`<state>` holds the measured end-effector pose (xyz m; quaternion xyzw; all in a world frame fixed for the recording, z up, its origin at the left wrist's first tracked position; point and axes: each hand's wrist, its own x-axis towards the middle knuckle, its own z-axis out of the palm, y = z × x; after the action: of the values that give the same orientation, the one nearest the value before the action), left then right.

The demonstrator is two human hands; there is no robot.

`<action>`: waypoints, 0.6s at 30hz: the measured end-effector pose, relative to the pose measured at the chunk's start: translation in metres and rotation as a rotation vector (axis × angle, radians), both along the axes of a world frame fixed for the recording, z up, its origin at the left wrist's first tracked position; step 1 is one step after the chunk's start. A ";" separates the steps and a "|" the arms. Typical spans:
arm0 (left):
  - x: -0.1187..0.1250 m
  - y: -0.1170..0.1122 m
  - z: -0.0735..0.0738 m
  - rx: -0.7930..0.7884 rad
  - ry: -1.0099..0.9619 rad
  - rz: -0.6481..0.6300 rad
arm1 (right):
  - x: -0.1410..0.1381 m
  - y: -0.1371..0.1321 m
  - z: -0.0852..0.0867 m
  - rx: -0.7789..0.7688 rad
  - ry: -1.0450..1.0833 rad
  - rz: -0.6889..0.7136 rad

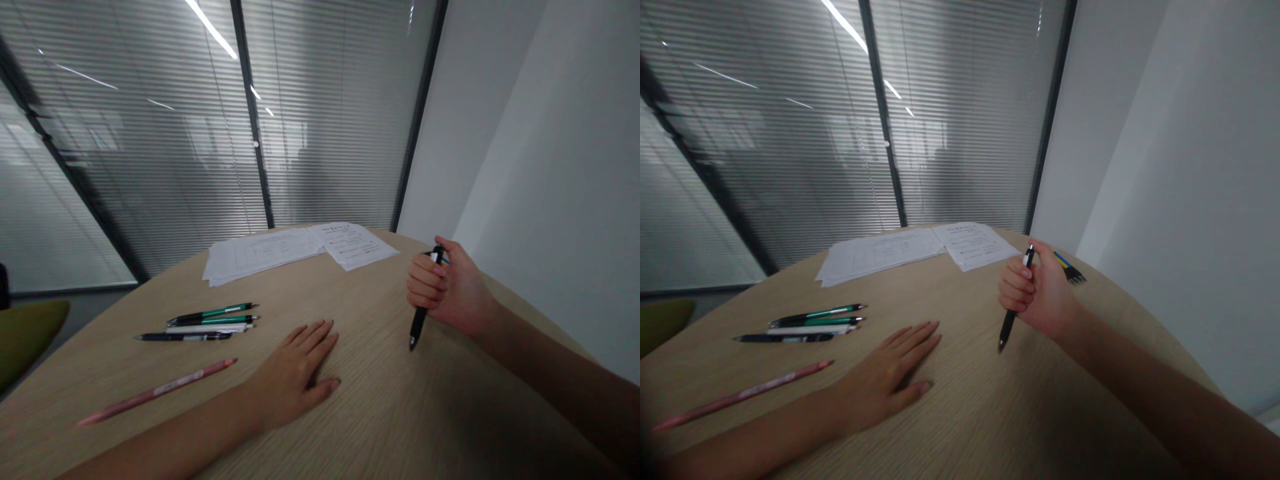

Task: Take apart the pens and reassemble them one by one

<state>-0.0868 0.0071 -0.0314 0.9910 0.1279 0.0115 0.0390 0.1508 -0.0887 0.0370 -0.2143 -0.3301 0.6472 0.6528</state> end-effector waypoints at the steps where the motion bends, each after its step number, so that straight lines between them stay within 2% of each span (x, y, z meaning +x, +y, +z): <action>1: 0.000 0.000 0.000 0.000 0.001 0.001 | 0.000 0.000 0.001 0.000 0.000 0.004; 18: 0.001 -0.002 0.003 -0.007 0.034 0.017 | -0.003 0.000 0.003 -0.010 0.007 0.024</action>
<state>-0.0859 0.0052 -0.0288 0.9898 0.1368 -0.0054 0.0402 0.1482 -0.0887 0.0401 -0.2111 -0.3271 0.6574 0.6451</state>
